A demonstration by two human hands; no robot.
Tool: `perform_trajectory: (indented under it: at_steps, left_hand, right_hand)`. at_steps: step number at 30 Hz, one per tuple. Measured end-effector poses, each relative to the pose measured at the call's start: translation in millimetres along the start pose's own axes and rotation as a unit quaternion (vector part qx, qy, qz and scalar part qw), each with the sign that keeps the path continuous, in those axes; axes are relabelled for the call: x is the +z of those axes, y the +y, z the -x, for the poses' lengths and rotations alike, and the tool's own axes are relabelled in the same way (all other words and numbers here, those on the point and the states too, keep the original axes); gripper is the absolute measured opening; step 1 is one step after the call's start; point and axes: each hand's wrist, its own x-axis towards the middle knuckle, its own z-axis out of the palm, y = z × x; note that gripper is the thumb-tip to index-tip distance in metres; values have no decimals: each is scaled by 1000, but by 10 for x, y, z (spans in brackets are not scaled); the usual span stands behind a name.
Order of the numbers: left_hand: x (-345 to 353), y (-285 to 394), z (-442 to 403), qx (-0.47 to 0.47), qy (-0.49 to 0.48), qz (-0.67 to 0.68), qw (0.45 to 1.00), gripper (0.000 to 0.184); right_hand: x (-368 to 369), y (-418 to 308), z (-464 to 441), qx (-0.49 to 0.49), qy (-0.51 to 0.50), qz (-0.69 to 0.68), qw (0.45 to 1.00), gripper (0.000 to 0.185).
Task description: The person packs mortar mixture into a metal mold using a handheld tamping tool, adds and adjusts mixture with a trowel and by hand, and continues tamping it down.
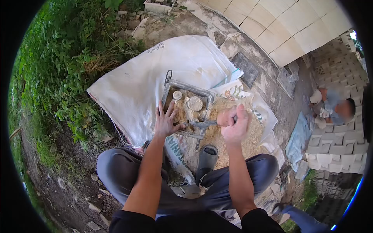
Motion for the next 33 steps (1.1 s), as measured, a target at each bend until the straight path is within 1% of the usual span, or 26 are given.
perform_trajectory:
  at_steps: [4,6,7,8,9,10,11,13,14,15,17,18,19,21,22,24,25,27,29,30,32,33]
  left_hand:
    - [19,-13,17,4,27,30,999,81]
    - [32,-24,5,0,17,26,1000,81]
    - [29,-8,6,-7,7,24,1000,80]
    - [18,8,1,-3,10,28,1000,80]
    - [0,9,-4,-6,7,29,1000,80]
    - [-10,8,12,-12,0,30,999,79]
    - [-8,11,48,-11,-4,35,999,79]
    - [-10,14,24,-10,12,27,1000,78]
    - [3,2,22,-6,12,22,1000,76]
    - [12,2,21,-5,12,24,1000,76]
    - [36,-14,22,-5,23,36,999,75]
    - [55,-12,18,-6,40,35,999,72]
    - [79,-10,27,-5,33,34,999,72]
    - [79,-2,-8,-12,50,40,998,70]
    - [72,11,-1,-7,48,40,998,70]
    - [28,32,-23,-25,32,53,998,68]
    - [8,44,-45,-16,36,50,998,68]
    - [19,54,-18,-26,36,37,998,67]
    - [64,32,-14,-27,43,43,998,65]
    - [72,31,-18,-25,47,45,998,65]
    - [34,35,-13,-21,57,49,997,63]
    - [30,18,9,-24,55,47,997,63]
  right_hand:
    - [-112,123,47,32,-21,-5,999,51]
    - [-284,396,79,58,71,-48,995,51]
    - [-350,477,133,56,73,-43,995,51]
    - [-406,560,188,56,97,-48,993,51]
    - [-400,601,196,56,116,-54,990,51]
    - [-270,598,211,25,178,-57,982,48]
    - [-178,601,271,27,180,-51,982,48]
    - [-66,570,319,-5,115,-32,993,44]
    - [-36,497,368,22,75,8,997,43]
    - [-3,410,345,21,76,10,997,43]
    - [50,196,233,17,41,22,999,44]
    - [133,55,173,37,75,-12,996,42]
    - [88,93,201,41,80,-13,996,42]
    - [-60,247,259,39,9,11,999,41]
    - [-114,527,366,50,3,15,999,41]
    - [-77,571,387,51,22,18,998,41]
    - [-70,560,355,55,34,19,998,41]
    - [-70,477,270,45,45,14,998,42]
    - [-47,287,191,46,108,-9,993,45]
    - [-37,190,181,56,107,-10,993,45]
    - [-14,46,156,44,82,-9,996,42]
    - [-72,229,236,46,81,-12,996,42]
